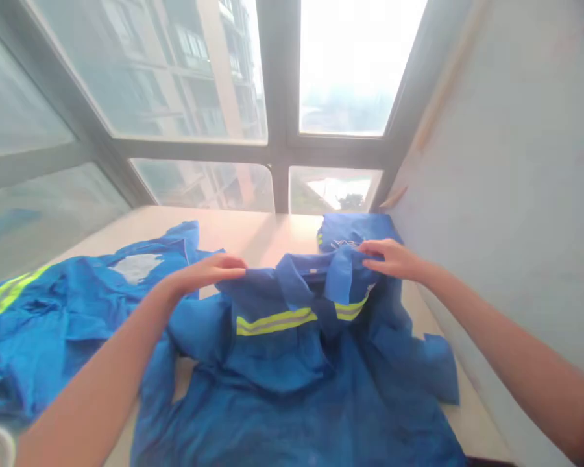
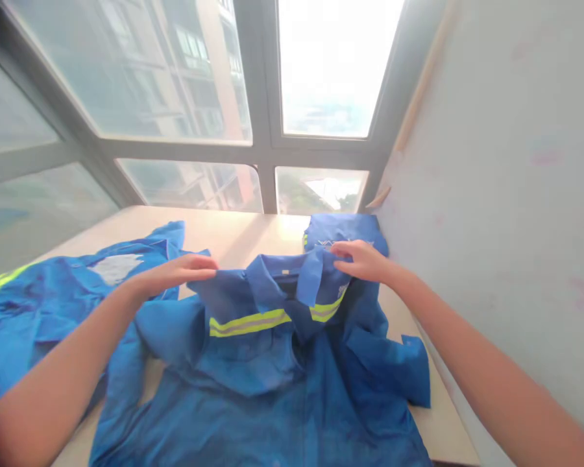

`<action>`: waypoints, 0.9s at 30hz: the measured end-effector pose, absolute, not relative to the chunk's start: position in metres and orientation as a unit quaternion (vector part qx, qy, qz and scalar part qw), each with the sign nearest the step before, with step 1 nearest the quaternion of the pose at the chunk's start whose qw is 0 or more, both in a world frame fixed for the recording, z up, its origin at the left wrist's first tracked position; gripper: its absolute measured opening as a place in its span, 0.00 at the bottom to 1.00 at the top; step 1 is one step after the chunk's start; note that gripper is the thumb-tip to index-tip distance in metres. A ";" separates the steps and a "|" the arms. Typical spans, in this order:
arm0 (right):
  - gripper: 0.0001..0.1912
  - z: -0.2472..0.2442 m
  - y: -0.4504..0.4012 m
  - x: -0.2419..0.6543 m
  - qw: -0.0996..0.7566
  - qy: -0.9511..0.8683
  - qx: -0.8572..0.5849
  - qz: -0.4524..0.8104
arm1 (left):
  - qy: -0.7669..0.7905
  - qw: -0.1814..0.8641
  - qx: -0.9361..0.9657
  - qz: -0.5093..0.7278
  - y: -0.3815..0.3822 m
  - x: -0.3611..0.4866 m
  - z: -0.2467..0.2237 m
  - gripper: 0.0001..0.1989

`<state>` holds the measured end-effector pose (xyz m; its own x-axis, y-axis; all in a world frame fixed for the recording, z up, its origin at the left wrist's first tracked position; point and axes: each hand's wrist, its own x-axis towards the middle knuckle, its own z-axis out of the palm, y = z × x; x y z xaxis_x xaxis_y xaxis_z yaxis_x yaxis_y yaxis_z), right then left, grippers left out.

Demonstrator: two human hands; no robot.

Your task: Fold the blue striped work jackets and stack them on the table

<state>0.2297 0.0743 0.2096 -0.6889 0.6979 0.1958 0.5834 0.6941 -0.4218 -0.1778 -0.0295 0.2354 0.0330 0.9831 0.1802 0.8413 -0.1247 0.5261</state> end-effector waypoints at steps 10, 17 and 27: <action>0.11 0.235 0.123 0.215 0.351 -0.848 -0.397 0.025 | 0.634 0.019 0.731 0.251 0.047 -0.238 0.263 0.18; 0.16 0.270 0.278 0.105 0.317 -0.791 -0.515 -0.094 | 0.743 -0.153 0.631 0.162 0.193 -0.236 0.266 0.22; 0.18 0.137 0.208 0.070 0.297 -0.855 -0.407 0.125 | 0.664 -0.038 0.746 0.041 0.116 -0.193 0.139 0.21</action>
<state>0.0704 0.2085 0.1375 -0.4918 0.7705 0.4055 0.6222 0.6368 -0.4553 -0.1935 0.1161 0.1391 0.1161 0.9869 0.1118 0.9932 -0.1167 -0.0014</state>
